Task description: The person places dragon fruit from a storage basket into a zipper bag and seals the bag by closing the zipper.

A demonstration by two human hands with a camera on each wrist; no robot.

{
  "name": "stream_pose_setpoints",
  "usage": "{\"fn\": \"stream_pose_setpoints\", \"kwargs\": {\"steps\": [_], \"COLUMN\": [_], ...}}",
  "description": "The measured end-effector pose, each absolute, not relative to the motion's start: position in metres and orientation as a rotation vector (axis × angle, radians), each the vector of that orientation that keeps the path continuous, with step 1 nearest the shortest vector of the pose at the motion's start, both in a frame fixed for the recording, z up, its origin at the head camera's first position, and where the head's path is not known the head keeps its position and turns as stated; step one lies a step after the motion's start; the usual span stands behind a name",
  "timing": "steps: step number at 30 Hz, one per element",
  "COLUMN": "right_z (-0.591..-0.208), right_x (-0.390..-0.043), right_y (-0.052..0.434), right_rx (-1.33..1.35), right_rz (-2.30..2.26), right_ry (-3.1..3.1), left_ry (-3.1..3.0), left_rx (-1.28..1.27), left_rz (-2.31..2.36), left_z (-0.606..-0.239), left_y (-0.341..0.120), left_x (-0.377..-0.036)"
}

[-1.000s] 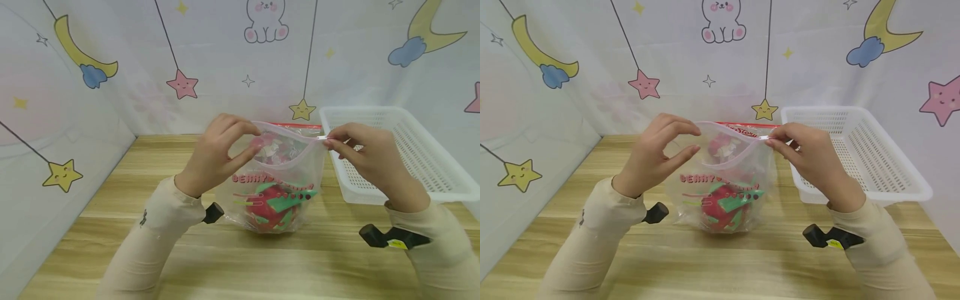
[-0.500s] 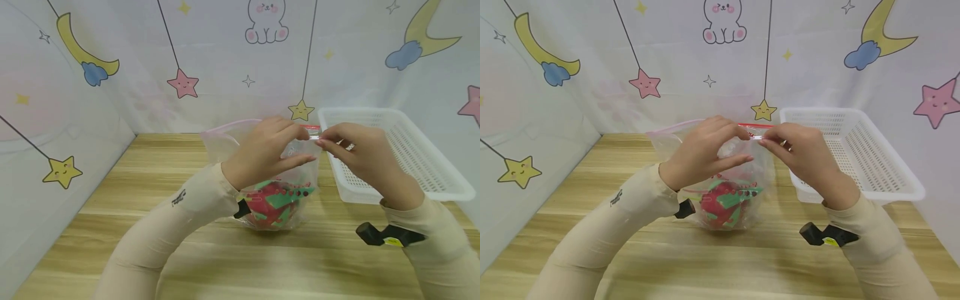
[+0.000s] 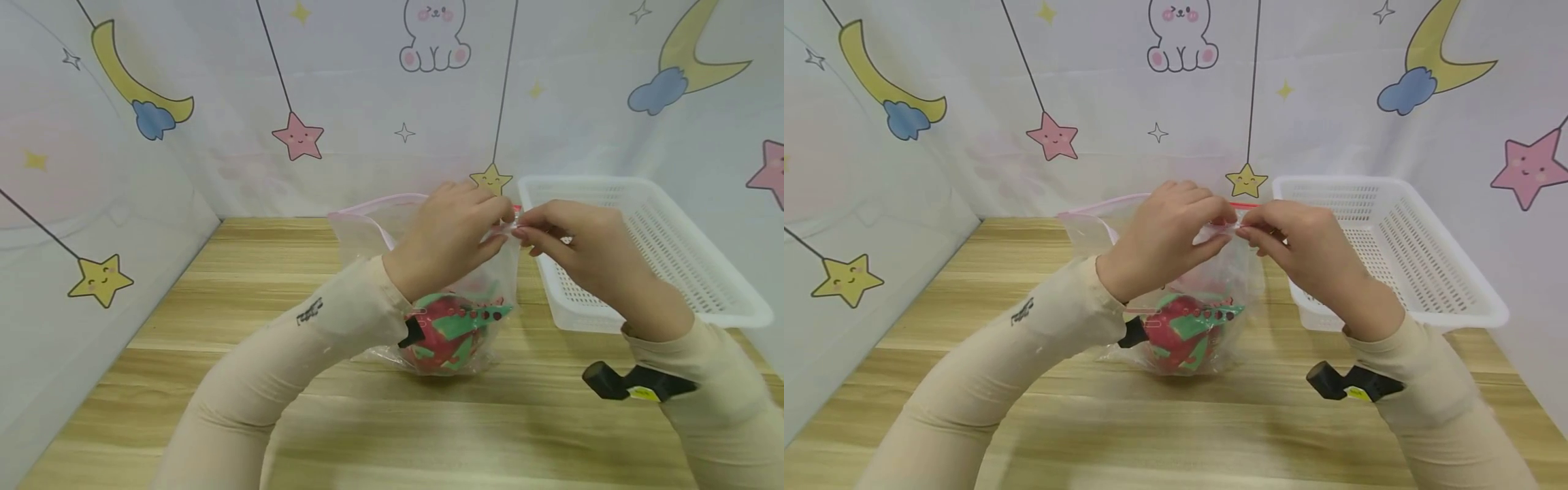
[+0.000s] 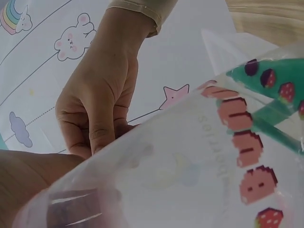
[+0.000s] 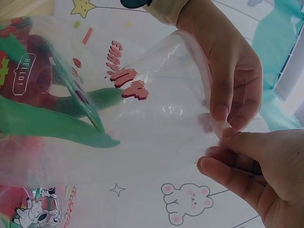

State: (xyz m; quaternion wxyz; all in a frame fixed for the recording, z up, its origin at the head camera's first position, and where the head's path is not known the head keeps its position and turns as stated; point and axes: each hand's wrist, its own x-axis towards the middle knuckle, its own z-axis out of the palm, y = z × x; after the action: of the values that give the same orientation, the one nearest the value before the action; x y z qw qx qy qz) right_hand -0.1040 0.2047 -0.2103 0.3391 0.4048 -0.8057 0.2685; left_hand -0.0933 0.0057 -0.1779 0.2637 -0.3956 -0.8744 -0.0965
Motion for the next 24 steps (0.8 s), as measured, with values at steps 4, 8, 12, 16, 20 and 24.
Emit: {"fn": "stream_pose_setpoints", "kwargs": {"steps": [4,8,12,16,20,24], "right_z": [-0.2091,-0.2083,-0.2095,-0.2112,-0.2118,-0.2121], "right_x": [-0.1035,-0.1041,-0.1057,-0.1078,-0.1088,-0.11], "right_y": [0.206,0.209,0.2121,0.2128,0.2119,0.2107], "right_rx": [1.088,1.137,1.175,1.188,1.197,1.214], "right_rz": [0.692,0.647,0.63,0.635,0.637,0.636], "right_ry": [-2.102,-2.093,-2.069,-2.048,-2.023,-2.011], "left_ry": [-2.384,-2.368,-2.33,-2.305,-2.31,-2.327], "left_rx": [-1.101,-1.145,-1.181,-1.206,-1.204,-1.185], "left_rz": [-0.254,-0.225,-0.182,-0.15,-0.138,-0.129], "left_z": [-0.1774,-0.1781,-0.1802,-0.181,-0.181,-0.1815], "left_y": [0.0075,0.0085,0.0087,0.0088,0.0083,0.0063], "left_x": [-0.0975,-0.1018,-0.1037,-0.1034,-0.1024,-0.1012]}}
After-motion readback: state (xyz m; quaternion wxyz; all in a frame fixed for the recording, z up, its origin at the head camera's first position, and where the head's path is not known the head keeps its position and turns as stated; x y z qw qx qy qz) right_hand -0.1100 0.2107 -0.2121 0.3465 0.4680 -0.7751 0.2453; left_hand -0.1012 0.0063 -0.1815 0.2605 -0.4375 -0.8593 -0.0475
